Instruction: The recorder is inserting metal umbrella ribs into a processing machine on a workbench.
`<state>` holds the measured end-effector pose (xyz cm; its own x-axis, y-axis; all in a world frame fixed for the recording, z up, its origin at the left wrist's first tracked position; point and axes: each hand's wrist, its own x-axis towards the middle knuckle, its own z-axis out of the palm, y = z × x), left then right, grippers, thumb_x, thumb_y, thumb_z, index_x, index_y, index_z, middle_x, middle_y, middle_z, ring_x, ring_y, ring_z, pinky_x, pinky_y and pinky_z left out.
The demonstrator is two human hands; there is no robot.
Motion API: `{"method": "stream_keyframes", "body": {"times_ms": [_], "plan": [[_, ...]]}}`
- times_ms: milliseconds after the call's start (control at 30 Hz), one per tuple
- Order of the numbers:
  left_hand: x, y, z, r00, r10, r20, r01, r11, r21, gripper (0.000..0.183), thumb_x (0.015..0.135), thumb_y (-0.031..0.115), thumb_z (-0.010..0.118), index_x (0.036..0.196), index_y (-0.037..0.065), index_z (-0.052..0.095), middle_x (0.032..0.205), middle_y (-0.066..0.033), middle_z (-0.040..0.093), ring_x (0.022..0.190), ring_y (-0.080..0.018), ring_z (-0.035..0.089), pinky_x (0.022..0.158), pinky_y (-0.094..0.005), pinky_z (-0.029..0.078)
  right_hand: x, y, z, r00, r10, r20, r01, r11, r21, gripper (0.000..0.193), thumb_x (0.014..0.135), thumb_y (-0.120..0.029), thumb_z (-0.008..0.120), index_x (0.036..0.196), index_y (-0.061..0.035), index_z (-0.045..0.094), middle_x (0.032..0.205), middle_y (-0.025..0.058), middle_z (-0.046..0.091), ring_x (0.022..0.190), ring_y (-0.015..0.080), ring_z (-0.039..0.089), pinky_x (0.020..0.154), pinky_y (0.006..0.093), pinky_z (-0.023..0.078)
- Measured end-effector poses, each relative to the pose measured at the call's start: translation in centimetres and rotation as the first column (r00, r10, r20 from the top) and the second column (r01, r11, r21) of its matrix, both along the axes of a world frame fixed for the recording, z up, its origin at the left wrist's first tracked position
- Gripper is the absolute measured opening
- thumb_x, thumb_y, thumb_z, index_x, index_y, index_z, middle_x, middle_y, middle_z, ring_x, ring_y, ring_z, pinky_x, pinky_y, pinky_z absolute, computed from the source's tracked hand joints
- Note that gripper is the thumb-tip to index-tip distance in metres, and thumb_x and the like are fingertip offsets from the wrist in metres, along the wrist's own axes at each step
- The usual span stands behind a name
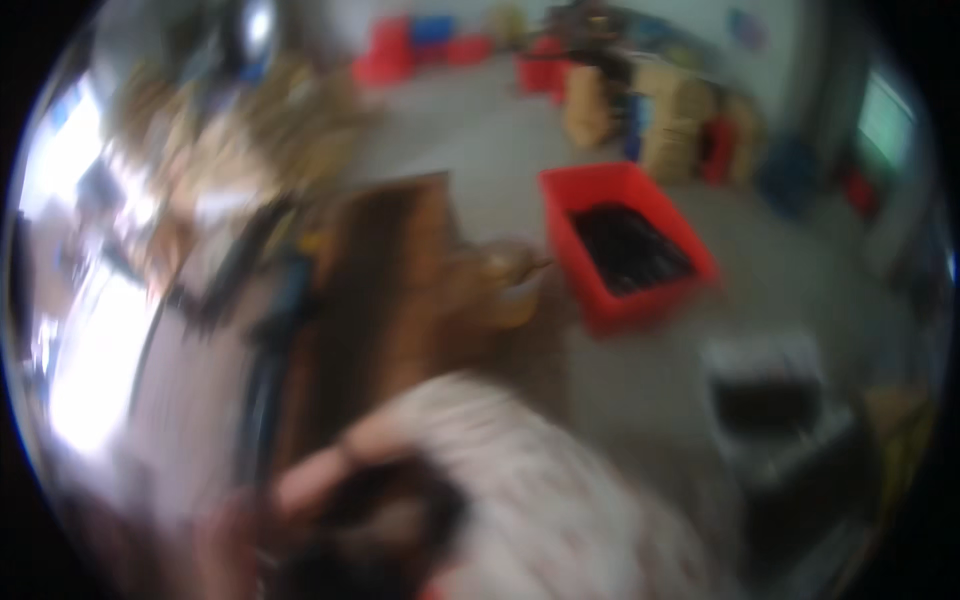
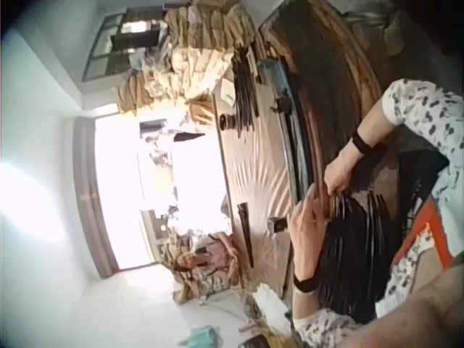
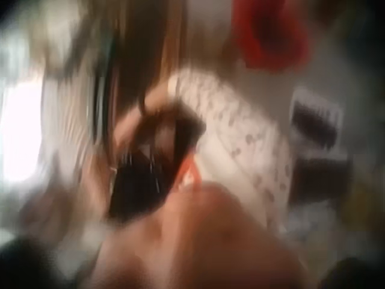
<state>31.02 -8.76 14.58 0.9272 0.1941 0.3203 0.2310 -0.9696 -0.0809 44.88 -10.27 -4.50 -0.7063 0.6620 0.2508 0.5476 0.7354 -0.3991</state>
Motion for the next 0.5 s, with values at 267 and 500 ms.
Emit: {"method": "stream_keyframes", "body": {"times_ms": [267, 500], "plan": [[-18.1, -3.7, -3.0, 0.661, 0.732, 0.169, -0.67, 0.676, -0.306, 0.012, 0.095, 0.011, 0.063, 0.099, 0.002, 0.069, 0.097, -0.0193, 0.07, 0.089, -0.0389, 0.068, 0.077, -0.0406, 0.052, 7.7, -0.8, 2.4, 0.967, -0.129, -0.218, 0.025, 0.906, -0.422, 0.021, 0.093, -0.018, 0.07, 0.109, -0.0056, 0.075, 0.096, 0.0132, 0.075, 0.088, 0.0218, 0.072, 0.08, 0.0361, 0.056], [-22.0, -7.5, -12.2, 0.658, 0.725, -0.201, -0.753, 0.631, -0.187, 0.009, 0.087, 0.014, 0.068, 0.092, 0.008, 0.072, 0.088, -0.011, 0.068, 0.09, -0.0326, 0.066, 0.08, -0.0439, 0.052, 3.6, -0.1, 2.7, 0.974, -0.151, -0.169, 0.063, 0.897, -0.437, 0.024, 0.091, -0.01, 0.07, 0.112, 0.0022, 0.069, 0.107, 0.0188, 0.072, 0.098, 0.0237, 0.07, 0.085, 0.036, 0.053]]}}
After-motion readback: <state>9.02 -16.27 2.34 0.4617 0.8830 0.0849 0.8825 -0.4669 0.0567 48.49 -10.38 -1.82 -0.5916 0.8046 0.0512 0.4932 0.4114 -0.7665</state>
